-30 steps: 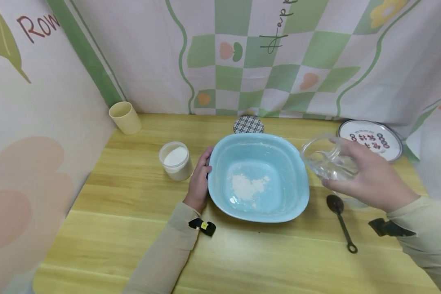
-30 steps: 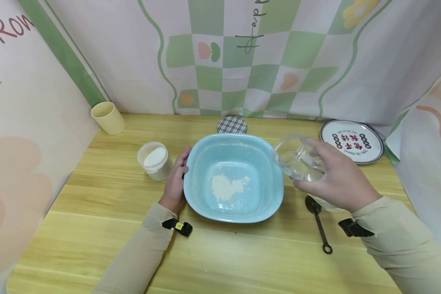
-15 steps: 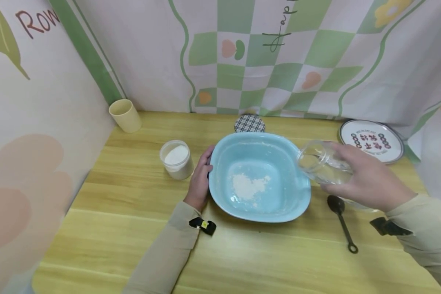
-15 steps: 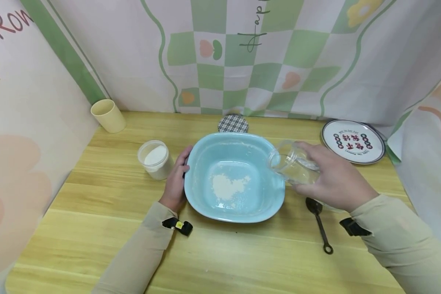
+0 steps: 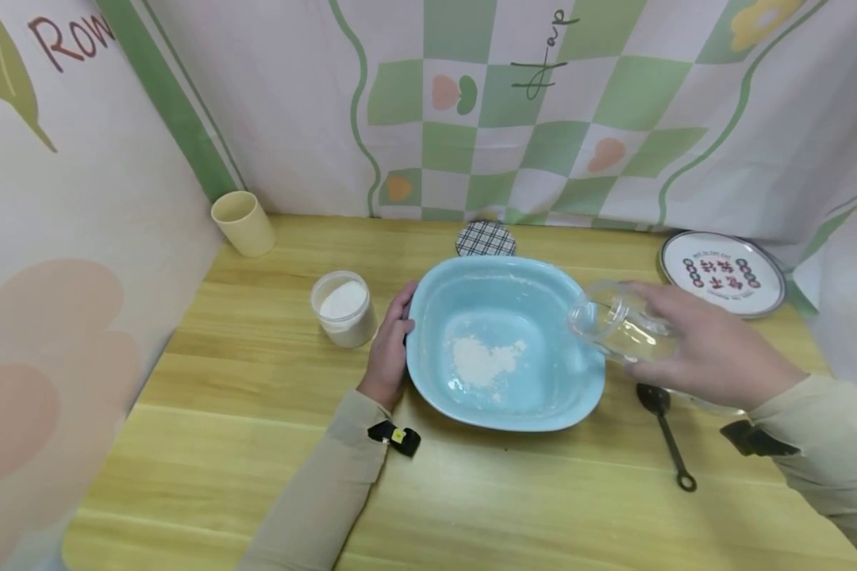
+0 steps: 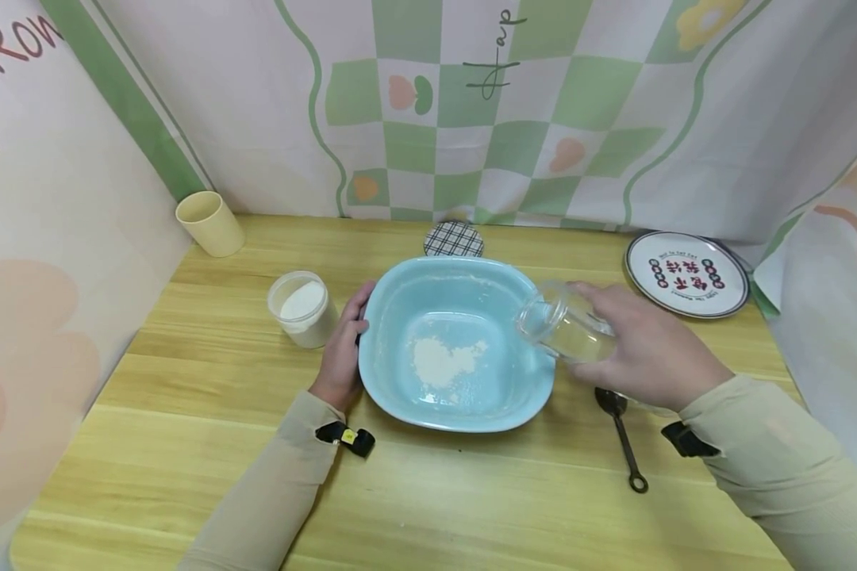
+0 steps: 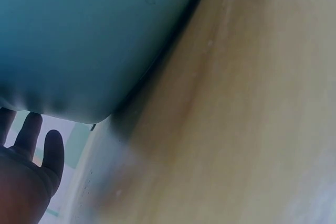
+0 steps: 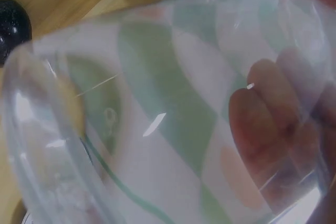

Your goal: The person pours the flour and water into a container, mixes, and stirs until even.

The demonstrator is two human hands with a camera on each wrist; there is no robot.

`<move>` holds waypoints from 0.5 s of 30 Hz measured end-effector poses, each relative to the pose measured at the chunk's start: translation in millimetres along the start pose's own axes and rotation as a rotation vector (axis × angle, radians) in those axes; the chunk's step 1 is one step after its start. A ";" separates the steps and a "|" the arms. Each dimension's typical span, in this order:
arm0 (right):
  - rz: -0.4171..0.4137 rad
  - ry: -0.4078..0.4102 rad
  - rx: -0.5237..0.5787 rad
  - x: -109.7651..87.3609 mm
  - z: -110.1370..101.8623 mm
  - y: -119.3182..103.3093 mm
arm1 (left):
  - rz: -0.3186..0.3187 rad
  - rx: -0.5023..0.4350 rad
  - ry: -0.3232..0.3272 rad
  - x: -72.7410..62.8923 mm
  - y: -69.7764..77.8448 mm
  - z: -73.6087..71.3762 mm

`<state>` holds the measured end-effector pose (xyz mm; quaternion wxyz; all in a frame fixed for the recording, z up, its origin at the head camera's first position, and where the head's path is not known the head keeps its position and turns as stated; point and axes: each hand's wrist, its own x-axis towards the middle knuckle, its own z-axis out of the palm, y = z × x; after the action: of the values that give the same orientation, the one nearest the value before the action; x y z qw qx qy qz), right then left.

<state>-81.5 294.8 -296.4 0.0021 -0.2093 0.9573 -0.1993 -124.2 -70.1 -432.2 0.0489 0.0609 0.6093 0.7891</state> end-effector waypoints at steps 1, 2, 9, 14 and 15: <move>0.001 -0.005 -0.004 0.3 0.3 -0.2 | -0.001 0.004 0.000 0.0 0.0 -0.1; 0.003 -0.011 -0.009 0.5 0.4 -0.1 | -0.001 0.011 0.002 0.0 0.2 -0.2; 0.019 -0.041 -0.043 1.6 -0.1 -2.3 | 0.002 0.032 0.003 -0.3 0.6 -0.2; 0.017 -0.047 -0.048 1.9 -1.5 -3.7 | 0.008 0.029 -0.004 0.2 -0.5 -1.0; 0.016 -0.048 -0.050 1.9 -1.9 -4.1 | 0.011 0.026 -0.008 0.3 -0.8 -1.3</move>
<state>-81.7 291.3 -292.9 0.0217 -0.2064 0.9633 -0.1703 -124.6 -71.1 -433.2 0.0460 0.0679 0.6191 0.7811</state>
